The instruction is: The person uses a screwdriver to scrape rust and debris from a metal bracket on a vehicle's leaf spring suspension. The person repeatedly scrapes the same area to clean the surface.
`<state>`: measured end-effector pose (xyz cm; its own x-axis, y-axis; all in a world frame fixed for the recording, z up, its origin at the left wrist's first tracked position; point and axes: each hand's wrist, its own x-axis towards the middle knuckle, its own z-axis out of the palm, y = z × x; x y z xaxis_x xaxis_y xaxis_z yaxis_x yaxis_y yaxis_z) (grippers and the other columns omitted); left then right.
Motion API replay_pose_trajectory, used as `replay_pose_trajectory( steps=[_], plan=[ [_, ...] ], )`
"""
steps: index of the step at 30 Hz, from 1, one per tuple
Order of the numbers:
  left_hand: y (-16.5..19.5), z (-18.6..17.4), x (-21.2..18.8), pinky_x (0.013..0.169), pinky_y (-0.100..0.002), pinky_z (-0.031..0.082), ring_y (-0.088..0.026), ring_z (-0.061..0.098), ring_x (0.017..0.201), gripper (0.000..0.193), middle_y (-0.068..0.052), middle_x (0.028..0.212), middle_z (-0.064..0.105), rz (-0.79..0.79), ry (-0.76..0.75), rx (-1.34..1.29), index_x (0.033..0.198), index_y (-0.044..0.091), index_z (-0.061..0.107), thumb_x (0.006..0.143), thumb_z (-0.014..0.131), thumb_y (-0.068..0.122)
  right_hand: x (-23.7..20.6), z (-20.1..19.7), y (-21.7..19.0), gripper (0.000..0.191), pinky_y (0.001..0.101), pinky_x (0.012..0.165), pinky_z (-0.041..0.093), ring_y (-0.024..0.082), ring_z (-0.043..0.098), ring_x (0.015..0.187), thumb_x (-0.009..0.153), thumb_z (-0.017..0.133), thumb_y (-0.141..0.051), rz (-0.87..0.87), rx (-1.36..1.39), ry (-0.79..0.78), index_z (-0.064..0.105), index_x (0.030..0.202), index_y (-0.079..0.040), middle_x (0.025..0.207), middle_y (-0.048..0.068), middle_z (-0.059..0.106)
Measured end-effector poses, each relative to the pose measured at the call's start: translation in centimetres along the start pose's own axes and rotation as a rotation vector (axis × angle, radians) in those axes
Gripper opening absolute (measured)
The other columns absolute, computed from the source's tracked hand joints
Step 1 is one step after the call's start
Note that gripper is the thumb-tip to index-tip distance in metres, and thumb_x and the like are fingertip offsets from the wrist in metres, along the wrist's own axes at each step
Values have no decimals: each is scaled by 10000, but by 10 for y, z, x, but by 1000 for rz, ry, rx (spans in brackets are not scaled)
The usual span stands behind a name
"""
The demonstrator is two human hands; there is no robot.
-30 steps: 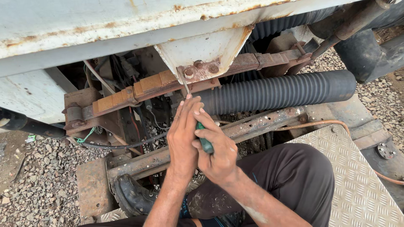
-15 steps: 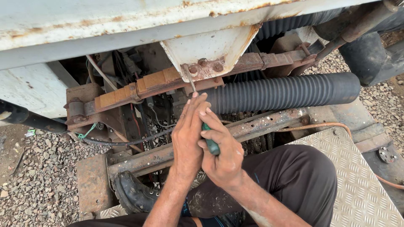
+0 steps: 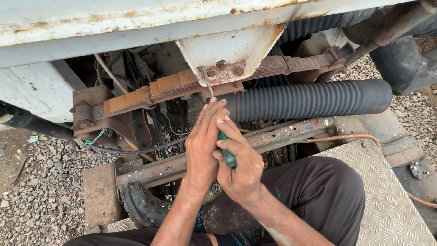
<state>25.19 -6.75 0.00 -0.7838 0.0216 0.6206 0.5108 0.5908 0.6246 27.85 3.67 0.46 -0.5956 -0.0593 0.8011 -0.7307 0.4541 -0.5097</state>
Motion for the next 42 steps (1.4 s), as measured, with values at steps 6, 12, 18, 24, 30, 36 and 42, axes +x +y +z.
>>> replay_pose_trajectory(
  steps=[6, 12, 18, 24, 30, 36, 42],
  plan=[
    [-13, 1, 5, 1149, -477, 515, -376, 550, 1421, 400, -143, 1442, 626, -21, -18, -39, 1361, 55, 573, 966, 639, 55, 1, 15, 5, 216, 449, 1089, 606, 448, 615, 1342, 1006, 706, -36, -1, -9, -2, 536, 1114, 42, 1355, 308, 629],
    [5, -5, 1, 1157, -481, 506, -386, 582, 1366, 399, -180, 1396, 624, 18, -71, 128, 1317, 26, 576, 926, 645, 58, -1, -6, -10, 239, 417, 1065, 604, 398, 684, 1292, 1002, 692, -84, 59, 11, 26, 544, 1149, 32, 1330, 281, 663],
    [-1, -8, 5, 1190, -495, 478, -405, 576, 1380, 424, -175, 1397, 629, 49, -46, 103, 1302, 8, 575, 879, 614, 8, -2, 4, 0, 241, 431, 1124, 585, 409, 648, 1349, 1052, 671, -100, 40, 83, 40, 517, 1186, 28, 1361, 267, 651],
    [8, -8, 14, 1130, -486, 492, -408, 603, 1319, 399, -206, 1362, 628, 34, -37, 148, 1310, -5, 574, 917, 630, 32, -1, 3, -5, 213, 423, 1095, 585, 406, 666, 1317, 1042, 660, -114, 85, 10, 2, 534, 1149, 21, 1327, 278, 672],
    [29, -11, 5, 1091, -461, 538, -401, 651, 1286, 360, -192, 1280, 665, 5, -61, 132, 1231, 5, 583, 882, 639, 78, 2, -15, -16, 207, 405, 1066, 602, 371, 714, 1265, 1069, 626, -115, 80, 50, 85, 495, 1151, 23, 1276, 259, 696],
    [24, -4, 1, 1134, -485, 505, -412, 617, 1306, 431, -208, 1318, 651, 34, -13, 120, 1296, -13, 576, 877, 636, 69, 0, -12, -10, 211, 423, 1070, 595, 406, 687, 1294, 1086, 626, -112, 52, 73, 69, 473, 1150, 19, 1286, 265, 686],
    [21, -2, 0, 1176, -480, 496, -404, 614, 1342, 400, -206, 1359, 639, 27, -6, 132, 1307, -10, 569, 911, 617, 28, -1, -12, -11, 188, 434, 1100, 592, 400, 681, 1313, 1054, 629, -70, 67, 87, 54, 491, 1144, 21, 1293, 266, 686]
  ],
)
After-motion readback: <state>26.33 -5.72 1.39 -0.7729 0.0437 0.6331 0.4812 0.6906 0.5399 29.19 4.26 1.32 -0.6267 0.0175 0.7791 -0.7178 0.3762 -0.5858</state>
